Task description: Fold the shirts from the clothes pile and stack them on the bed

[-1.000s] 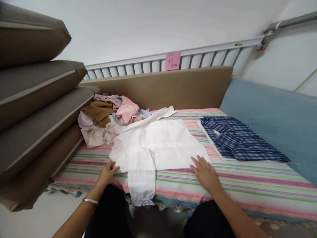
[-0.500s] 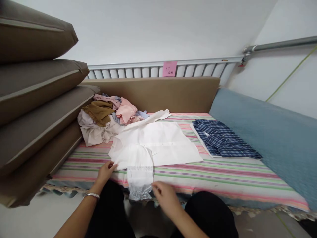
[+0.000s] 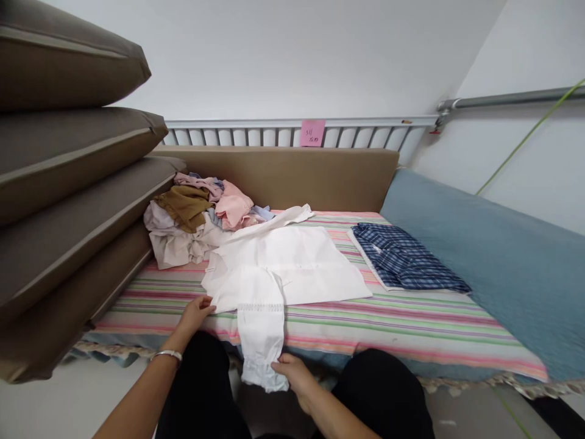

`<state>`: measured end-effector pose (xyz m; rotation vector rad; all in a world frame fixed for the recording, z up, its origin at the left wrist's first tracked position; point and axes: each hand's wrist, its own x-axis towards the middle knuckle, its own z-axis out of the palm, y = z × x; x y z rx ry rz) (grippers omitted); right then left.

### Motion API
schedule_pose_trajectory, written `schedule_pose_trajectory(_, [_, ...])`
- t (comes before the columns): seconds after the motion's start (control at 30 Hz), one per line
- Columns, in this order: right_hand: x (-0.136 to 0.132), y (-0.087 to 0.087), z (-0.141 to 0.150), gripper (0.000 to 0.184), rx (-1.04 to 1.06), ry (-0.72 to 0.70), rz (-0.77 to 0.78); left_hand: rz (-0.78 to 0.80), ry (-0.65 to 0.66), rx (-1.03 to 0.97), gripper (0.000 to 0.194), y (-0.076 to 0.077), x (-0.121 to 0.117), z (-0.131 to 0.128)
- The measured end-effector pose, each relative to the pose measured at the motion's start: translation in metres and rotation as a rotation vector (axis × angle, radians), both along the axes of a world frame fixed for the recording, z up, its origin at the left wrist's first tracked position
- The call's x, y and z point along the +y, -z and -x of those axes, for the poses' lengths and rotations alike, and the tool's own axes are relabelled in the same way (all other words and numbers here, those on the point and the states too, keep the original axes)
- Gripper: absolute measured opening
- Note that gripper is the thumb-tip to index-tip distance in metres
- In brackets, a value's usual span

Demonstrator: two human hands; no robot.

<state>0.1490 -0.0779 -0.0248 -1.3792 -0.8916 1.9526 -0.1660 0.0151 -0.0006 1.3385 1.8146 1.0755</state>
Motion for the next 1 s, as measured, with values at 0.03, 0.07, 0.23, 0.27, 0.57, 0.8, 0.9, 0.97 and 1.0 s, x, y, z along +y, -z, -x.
schedule_pose_trajectory(0.03, [0.000,-0.013,-0.008,0.035,0.051,-0.001,-0.017,0.010,-0.006,0.019,0.022,0.001,0.001,0.000])
schedule_pose_trajectory(0.07, [0.001,-0.029,-0.019,0.033,0.088,0.004,-0.032,0.020,-0.015,0.040,0.021,0.001,0.002,-0.001])
schedule_pose_trajectory(0.23, [0.049,-0.125,-0.096,0.021,0.138,0.159,-0.068,0.074,-0.061,0.141,0.017,0.001,0.006,-0.004])
schedule_pose_trajectory(0.27, [0.064,-0.140,-0.109,0.017,0.141,0.206,-0.087,0.084,-0.063,0.156,0.016,0.001,0.006,-0.005])
schedule_pose_trajectory(0.57, [0.136,-0.187,-0.110,0.030,0.128,0.483,-0.337,0.102,-0.036,0.208,0.017,-0.005,0.006,-0.003])
schedule_pose_trajectory(0.8, [0.120,-0.255,-0.081,0.043,0.302,0.227,-0.618,0.129,0.039,0.174,0.025,-0.003,0.013,0.006])
schedule_pose_trajectory(0.9, [0.139,-0.258,-0.074,0.036,0.133,0.264,-0.786,0.143,0.063,0.171,0.028,-0.002,0.016,0.009])
schedule_pose_trajectory(0.97, [0.161,-0.250,-0.071,0.024,-0.032,0.348,-0.786,0.147,0.068,0.174,0.030,-0.002,0.017,0.009])
schedule_pose_trajectory(1.0, [0.174,-0.245,-0.071,0.016,-0.078,0.386,-0.753,0.149,0.068,0.176,0.030,-0.002,0.017,0.009])
